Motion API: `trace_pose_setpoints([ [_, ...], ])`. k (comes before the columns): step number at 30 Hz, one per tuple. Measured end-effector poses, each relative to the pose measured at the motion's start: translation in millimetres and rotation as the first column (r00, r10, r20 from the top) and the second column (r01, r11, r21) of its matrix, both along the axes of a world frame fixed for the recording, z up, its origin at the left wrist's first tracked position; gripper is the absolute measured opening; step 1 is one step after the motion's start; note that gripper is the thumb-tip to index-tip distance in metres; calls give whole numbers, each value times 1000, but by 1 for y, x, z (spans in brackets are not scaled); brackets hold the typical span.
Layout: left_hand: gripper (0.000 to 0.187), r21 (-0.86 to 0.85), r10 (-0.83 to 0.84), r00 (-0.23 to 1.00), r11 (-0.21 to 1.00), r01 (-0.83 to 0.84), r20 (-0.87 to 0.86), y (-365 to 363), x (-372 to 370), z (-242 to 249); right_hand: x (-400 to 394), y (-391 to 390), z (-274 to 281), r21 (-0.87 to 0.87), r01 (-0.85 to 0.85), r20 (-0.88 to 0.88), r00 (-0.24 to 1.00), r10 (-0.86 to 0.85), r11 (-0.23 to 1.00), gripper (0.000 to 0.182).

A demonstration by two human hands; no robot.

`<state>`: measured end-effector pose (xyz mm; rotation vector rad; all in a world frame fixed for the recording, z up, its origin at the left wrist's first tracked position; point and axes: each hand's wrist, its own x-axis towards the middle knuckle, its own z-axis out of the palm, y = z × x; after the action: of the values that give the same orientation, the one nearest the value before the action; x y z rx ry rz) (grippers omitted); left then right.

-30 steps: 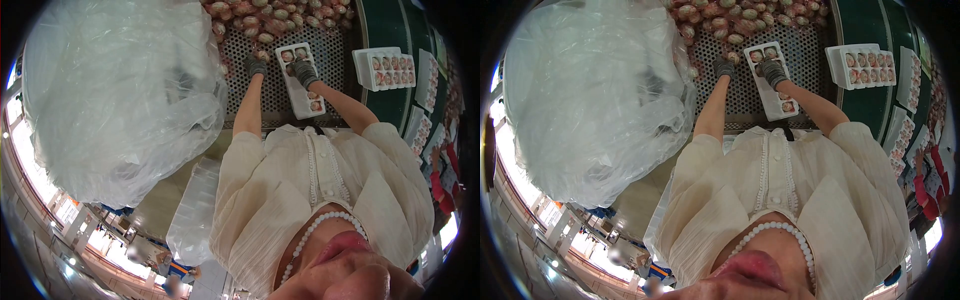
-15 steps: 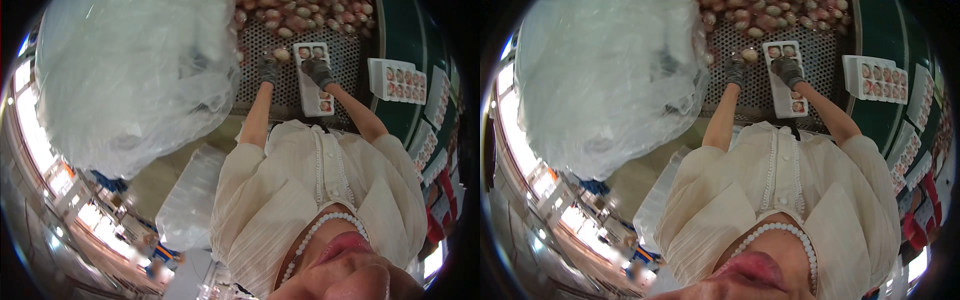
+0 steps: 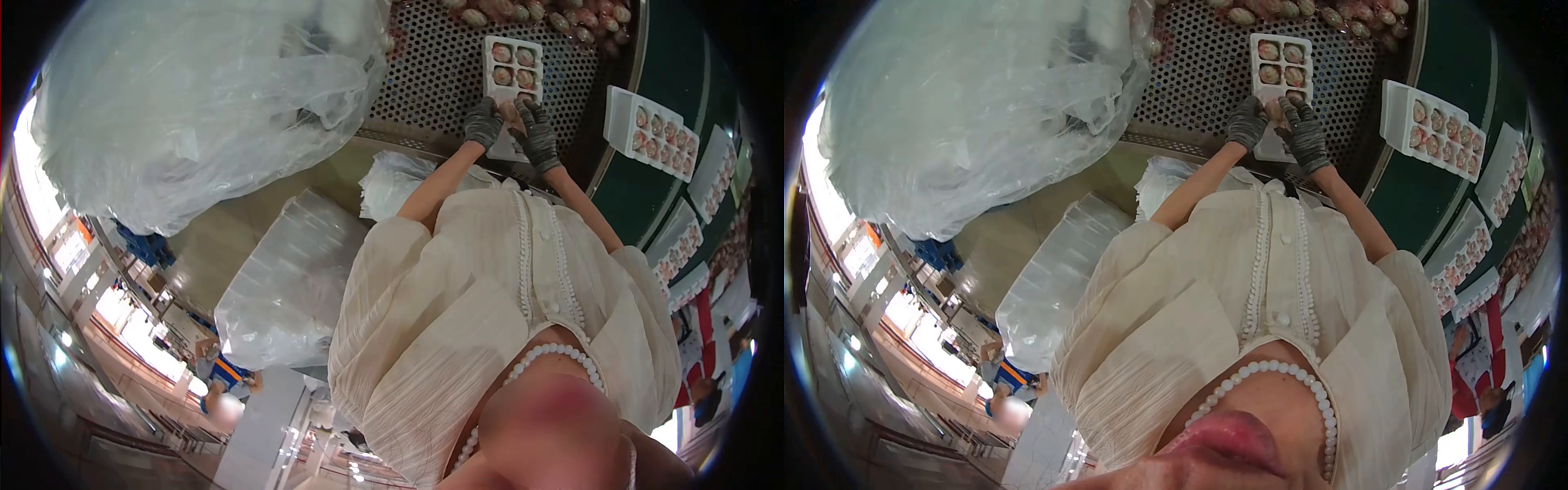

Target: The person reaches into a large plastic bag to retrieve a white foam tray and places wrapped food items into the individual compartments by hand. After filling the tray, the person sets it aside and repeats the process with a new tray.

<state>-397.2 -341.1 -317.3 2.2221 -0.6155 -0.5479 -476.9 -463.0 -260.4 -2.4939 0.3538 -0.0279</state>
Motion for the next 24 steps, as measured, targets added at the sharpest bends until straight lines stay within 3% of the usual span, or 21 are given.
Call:
trace_pose_setpoints([
  [1,15,8,17,1000,1000,-17,5,-3,1,4,-1,-1,-5,8,-17,5,1000,17,1000,58],
  [3,16,213,-131,975,973,92,178,-12,4,7,1,-8,-14,-69,-127,-32,992,125,990,51],
  [5,16,370,-241,927,921,124,288,-19,4,2,8,-12,2,-100,-175,180,965,190,980,45],
  [7,20,307,-195,929,947,95,315,-21,8,16,0,-16,-17,-109,-180,161,967,197,978,46],
  [8,20,205,-171,935,973,110,310,-26,6,-4,0,-17,-20,-15,-158,109,981,158,987,48],
  [11,16,142,-142,859,986,81,493,-29,7,20,3,-19,-31,9,-163,83,983,161,987,47],
  [13,16,304,-290,909,932,197,300,-30,13,37,8,-14,-11,-22,-176,37,984,177,984,46],
  [14,16,309,-273,910,935,175,310,-28,14,42,8,-12,-2,44,-125,-37,991,127,991,46],
  [15,17,222,-262,913,955,198,313,-25,14,48,6,-13,4,104,-68,-119,990,81,992,45],
  [17,19,91,-276,934,961,262,227,-19,13,65,2,-14,5,93,-88,-38,995,92,992,43],
  [20,20,-10,-93,936,995,103,340,-20,-4,39,-3,-18,-20,118,-142,78,988,134,983,41],
  [21,23,-150,128,837,987,-55,532,-27,-16,2,-2,-18,-26,96,-165,81,984,158,982,44],
  [23,23,-41,118,860,993,-113,497,-31,-11,-12,7,-9,-1,2,-245,173,955,241,970,41],
  [24,22,53,96,887,990,-134,451,-37,-13,-19,12,-11,-5,-60,-270,126,953,276,961,38],
])
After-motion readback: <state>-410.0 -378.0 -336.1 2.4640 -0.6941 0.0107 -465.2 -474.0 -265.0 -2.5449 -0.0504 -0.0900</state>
